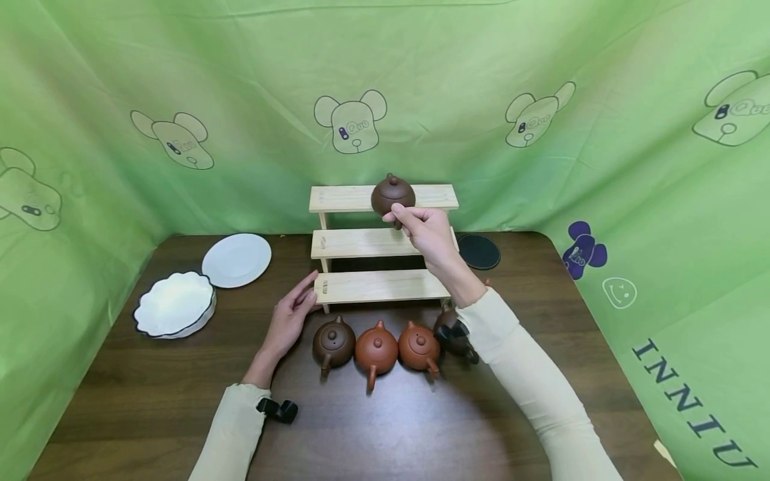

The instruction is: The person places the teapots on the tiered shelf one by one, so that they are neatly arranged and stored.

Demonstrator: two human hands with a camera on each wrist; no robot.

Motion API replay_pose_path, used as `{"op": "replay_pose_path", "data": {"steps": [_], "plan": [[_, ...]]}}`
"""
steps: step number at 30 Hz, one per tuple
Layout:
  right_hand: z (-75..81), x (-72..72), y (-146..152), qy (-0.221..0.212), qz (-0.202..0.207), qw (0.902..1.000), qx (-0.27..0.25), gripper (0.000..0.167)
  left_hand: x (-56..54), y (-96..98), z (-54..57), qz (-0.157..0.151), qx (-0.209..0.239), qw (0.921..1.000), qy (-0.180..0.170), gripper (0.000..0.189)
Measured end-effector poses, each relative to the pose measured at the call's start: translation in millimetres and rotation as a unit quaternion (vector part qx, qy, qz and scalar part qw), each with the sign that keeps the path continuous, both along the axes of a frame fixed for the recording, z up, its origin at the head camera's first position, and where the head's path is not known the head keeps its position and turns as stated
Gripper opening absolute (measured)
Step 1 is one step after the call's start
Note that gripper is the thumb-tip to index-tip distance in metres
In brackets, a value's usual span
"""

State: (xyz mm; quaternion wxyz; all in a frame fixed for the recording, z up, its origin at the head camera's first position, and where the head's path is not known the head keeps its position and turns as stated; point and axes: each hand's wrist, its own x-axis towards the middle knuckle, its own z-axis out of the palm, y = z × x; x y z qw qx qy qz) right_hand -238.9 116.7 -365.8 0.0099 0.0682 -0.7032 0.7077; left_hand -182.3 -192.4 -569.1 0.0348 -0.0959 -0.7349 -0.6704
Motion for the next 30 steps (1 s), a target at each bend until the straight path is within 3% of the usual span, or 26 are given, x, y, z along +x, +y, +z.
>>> {"op": "replay_pose_path", "data": {"steps": [3, 8, 10, 12, 19, 22, 25, 30], "plan": [[-0.4, -7.3, -10.2, 0.008, -0.002, 1.0, 0.003, 0.034, 1.9, 2.3, 4.7, 0.004, 0.002, 0.9999, -0.01, 0.053], [-1.6, -18.1, -25.6, 0.013, -0.007, 0.9999, 0.004, 0.033, 8.3, 7.2, 17.4, -0.002, 0.005, 0.9999, 0.009, 0.052], [-2.7, -21.3, -31.3, 0.01, -0.01, 0.9999, 0.005, 0.032, 8.7, 7.6, 17.2, -0.004, 0.011, 0.9999, 0.012, 0.052], [-3.9, -23.4, -36.5, 0.009, -0.016, 0.9998, 0.006, 0.031, 7.4, 6.9, 13.1, -0.01, 0.022, 0.9997, 0.01, 0.053], [-9.4, -29.5, -54.2, 0.005, -0.034, 0.9994, 0.008, 0.032, -9.9, -4.3, -19.7, -0.017, 0.017, 0.9994, -0.023, 0.053], [-11.3, -31.7, -60.7, 0.004, -0.038, 0.9993, 0.005, 0.032, -10.6, -5.7, -22.4, -0.02, 0.023, 0.9992, -0.025, 0.053], [-11.8, -32.9, -66.1, 0.004, -0.043, 0.9991, 0.002, 0.033, -5.6, -3.3, -14.3, -0.02, 0.034, 0.9992, -0.008, 0.052], [-12.6, -38.0, -72.8, 0.004, -0.051, 0.9987, 0.004, 0.035, 10.0, 7.3, 19.5, -0.009, 0.02, 0.9997, -0.011, 0.051]]}}
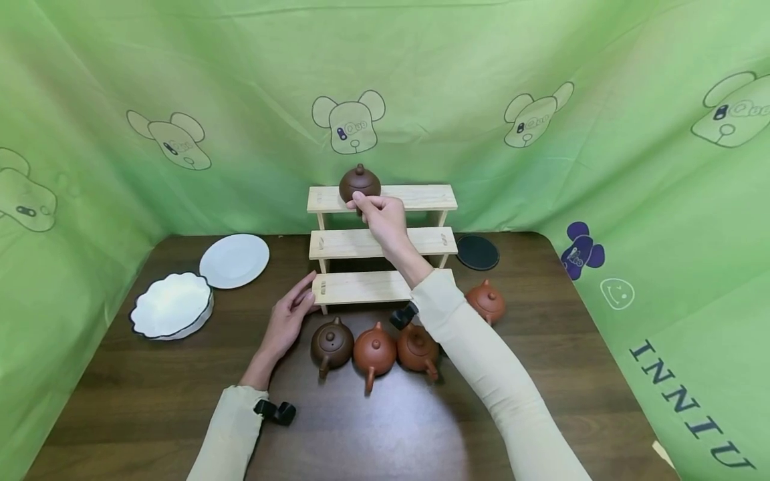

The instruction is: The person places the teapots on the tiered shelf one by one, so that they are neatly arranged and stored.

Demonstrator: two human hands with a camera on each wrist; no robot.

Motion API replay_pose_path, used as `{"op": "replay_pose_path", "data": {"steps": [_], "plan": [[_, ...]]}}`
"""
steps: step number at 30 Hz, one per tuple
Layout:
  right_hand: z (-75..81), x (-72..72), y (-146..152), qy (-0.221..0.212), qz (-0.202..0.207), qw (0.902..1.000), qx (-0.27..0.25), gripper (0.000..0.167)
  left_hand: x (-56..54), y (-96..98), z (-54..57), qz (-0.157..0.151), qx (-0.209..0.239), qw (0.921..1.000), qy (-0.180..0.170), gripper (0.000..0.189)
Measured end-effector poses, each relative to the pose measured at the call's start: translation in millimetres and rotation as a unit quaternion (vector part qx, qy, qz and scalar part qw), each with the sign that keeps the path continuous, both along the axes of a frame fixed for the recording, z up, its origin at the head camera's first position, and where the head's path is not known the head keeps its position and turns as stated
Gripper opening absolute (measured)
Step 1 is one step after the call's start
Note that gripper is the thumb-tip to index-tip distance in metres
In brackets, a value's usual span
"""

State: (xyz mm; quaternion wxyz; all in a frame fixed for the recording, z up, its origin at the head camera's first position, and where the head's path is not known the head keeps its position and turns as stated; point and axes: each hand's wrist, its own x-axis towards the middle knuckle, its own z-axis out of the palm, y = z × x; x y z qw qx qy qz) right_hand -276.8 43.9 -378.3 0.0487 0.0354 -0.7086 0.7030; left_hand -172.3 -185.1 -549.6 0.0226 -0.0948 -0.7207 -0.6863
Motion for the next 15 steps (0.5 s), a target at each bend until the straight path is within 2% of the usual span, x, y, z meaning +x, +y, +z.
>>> {"op": "replay_pose_path", "data": {"steps": [2, 3, 4, 5, 9, 10, 12, 15], "plan": [[-1.1, -2.2, -2.5, 0.0, -0.001, 1.0, 0.002, 0.035, 4.3, 2.6, 9.8, 0.006, -0.011, 0.9997, -0.02, 0.051], [-1.7, -2.8, -3.3, -0.001, -0.001, 1.0, 0.002, 0.034, 4.7, 2.7, 11.4, 0.008, -0.012, 0.9995, -0.026, 0.051], [-2.7, -3.7, -3.7, 0.0, 0.0, 1.0, 0.003, 0.034, 2.6, 1.1, 7.7, 0.009, -0.01, 0.9993, -0.035, 0.051], [-3.9, -4.6, -3.7, 0.001, 0.003, 1.0, 0.004, 0.035, 0.3, -0.5, 2.8, 0.009, -0.011, 0.9994, -0.032, 0.051], [-7.6, -7.6, -0.6, 0.007, 0.016, 0.9998, 0.002, 0.036, -1.4, -0.6, -0.9, 0.009, -0.021, 0.9996, -0.02, 0.052], [-8.1, -8.4, 0.3, 0.007, 0.019, 0.9998, 0.001, 0.036, -1.3, 0.1, -1.1, 0.009, -0.021, 0.9996, -0.016, 0.051], [-7.7, -9.5, 1.3, 0.007, 0.022, 0.9997, -0.001, 0.036, 3.0, 3.5, 7.7, 0.01, -0.029, 0.9995, -0.009, 0.051], [-6.9, -10.2, 0.6, 0.006, 0.024, 0.9997, -0.005, 0.036, 0.3, 0.5, 1.4, 0.014, -0.029, 0.9995, 0.003, 0.051]]}}
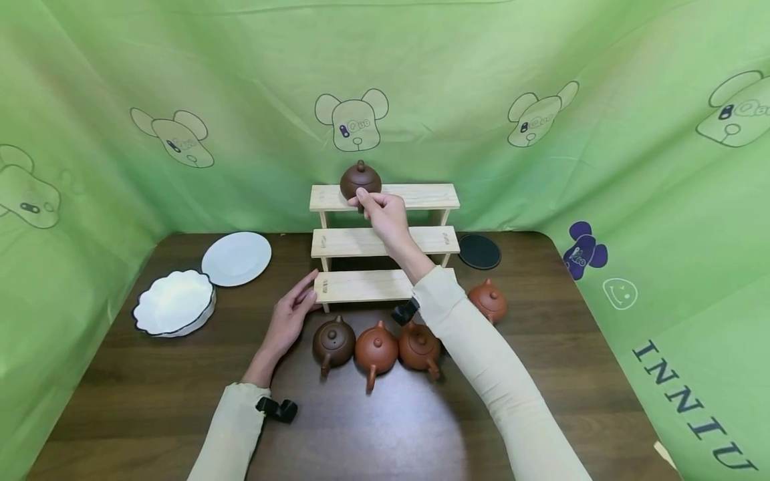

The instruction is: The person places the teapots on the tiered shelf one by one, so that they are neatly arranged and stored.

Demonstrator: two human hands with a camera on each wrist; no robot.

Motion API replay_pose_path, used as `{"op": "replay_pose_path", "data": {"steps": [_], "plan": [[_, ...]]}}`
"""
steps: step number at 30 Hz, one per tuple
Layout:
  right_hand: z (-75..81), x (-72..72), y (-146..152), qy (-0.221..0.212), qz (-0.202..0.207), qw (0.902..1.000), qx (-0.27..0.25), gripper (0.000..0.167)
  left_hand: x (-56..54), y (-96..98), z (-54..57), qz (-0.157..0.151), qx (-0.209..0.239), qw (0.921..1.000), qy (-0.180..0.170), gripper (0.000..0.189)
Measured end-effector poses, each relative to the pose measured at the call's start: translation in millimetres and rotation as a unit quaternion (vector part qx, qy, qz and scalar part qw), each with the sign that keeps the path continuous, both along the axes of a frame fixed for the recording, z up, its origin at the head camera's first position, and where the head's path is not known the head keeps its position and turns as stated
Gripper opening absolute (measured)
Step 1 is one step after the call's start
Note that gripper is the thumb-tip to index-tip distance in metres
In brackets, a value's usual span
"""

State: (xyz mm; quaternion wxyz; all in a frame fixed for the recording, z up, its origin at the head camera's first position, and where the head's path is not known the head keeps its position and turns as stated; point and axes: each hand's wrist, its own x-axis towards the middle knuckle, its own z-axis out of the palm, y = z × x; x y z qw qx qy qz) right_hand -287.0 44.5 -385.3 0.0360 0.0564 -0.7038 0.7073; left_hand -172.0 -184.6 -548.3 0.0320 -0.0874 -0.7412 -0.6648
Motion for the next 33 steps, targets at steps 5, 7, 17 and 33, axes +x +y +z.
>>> {"op": "replay_pose_path", "data": {"steps": [5, 7, 17, 33], "plan": [[0.0, -0.7, -2.6, -0.002, 0.001, 1.0, -0.007, 0.034, -9.0, -6.1, -17.4, 0.005, 0.011, 0.9999, -0.003, 0.05], [0.1, -0.7, -3.4, -0.003, 0.001, 1.0, -0.008, 0.035, -8.2, -6.1, -17.2, 0.001, 0.017, 0.9998, 0.003, 0.051], [3.0, 3.6, -1.4, -0.018, 0.012, 0.9997, -0.013, 0.038, 0.2, -0.2, -2.5, -0.003, 0.022, 0.9996, 0.018, 0.052], [4.8, 4.9, 7.7, -0.039, 0.028, 0.9975, -0.051, 0.037, -1.6, -2.1, -4.6, 0.004, -0.002, 0.9998, 0.017, 0.05]]}}
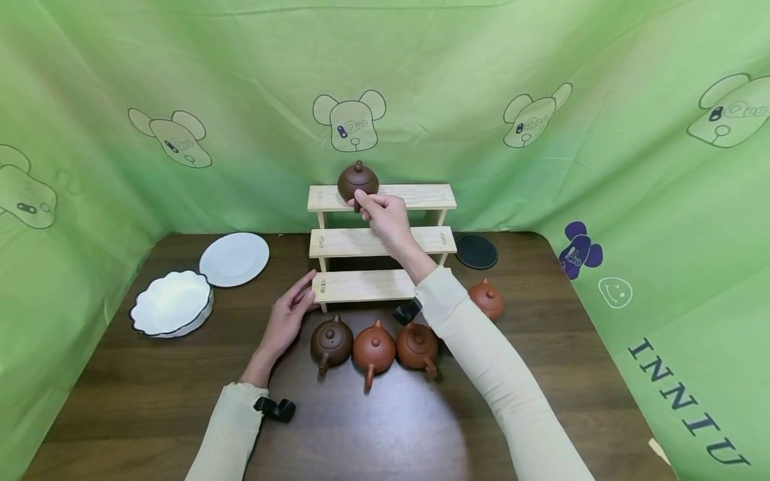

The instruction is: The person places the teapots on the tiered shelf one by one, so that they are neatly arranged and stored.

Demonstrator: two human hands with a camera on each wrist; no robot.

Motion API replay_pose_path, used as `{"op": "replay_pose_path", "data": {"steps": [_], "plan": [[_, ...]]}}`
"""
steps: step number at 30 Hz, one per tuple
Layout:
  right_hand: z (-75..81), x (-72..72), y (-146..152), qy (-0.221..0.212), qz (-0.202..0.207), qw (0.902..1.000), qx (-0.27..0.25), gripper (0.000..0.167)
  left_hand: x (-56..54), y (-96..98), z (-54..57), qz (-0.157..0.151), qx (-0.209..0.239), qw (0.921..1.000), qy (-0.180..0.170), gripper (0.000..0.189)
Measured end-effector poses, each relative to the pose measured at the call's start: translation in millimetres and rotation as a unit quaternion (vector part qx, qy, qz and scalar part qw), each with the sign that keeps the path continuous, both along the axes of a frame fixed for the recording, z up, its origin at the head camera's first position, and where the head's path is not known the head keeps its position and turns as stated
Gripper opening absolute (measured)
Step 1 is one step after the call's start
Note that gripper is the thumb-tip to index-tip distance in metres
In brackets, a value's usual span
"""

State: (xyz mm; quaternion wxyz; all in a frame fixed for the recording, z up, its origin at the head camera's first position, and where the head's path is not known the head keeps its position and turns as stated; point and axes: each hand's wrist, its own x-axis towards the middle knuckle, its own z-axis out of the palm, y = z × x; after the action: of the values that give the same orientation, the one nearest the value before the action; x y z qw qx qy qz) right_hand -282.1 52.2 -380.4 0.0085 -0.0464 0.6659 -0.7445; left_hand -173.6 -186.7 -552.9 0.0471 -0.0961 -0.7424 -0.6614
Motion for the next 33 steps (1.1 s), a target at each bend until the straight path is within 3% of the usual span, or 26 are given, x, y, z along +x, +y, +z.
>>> {"op": "replay_pose_path", "data": {"steps": [3, 7, 10, 11, 18, 22, 29, 33], "plan": [[1.6, 0.6, 4.2, -0.009, -0.011, 0.9999, -0.003, 0.034, 4.9, 3.3, 9.6, 0.002, -0.012, 0.9999, -0.009, 0.05], [2.0, -0.4, 8.5, -0.014, -0.02, 0.9997, 0.0, 0.031, 4.8, 1.5, 6.8, -0.007, -0.001, 1.0, 0.002, 0.051], [1.5, -0.8, 12.6, -0.008, -0.021, 0.9997, 0.007, 0.032, 1.8, -1.4, -0.9, -0.014, 0.017, 0.9996, 0.018, 0.05], [1.5, -0.4, 14.2, -0.005, -0.021, 0.9997, 0.009, 0.033, 3.2, -0.4, 2.1, -0.01, 0.007, 0.9999, 0.012, 0.051], [0.1, 3.6, 30.9, 0.012, -0.021, 0.9997, 0.003, 0.033, -5.2, -3.9, -9.8, -0.008, 0.002, 0.9998, -0.016, 0.051], [0.8, 8.9, 42.7, 0.016, -0.019, 0.9997, 0.0, 0.032, -13.1, -9.3, -23.9, -0.013, 0.006, 0.9995, -0.029, 0.05], [-0.6, 20.1, 67.3, 0.023, -0.021, 0.9995, -0.009, 0.027, 0.5, -0.4, -1.3, -0.001, 0.001, 0.9999, 0.013, 0.05], [-2.9, 28.6, 83.1, 0.03, -0.02, 0.9993, -0.013, 0.03, -2.7, -1.8, -6.7, -0.005, 0.014, 0.9997, 0.02, 0.048]]}}
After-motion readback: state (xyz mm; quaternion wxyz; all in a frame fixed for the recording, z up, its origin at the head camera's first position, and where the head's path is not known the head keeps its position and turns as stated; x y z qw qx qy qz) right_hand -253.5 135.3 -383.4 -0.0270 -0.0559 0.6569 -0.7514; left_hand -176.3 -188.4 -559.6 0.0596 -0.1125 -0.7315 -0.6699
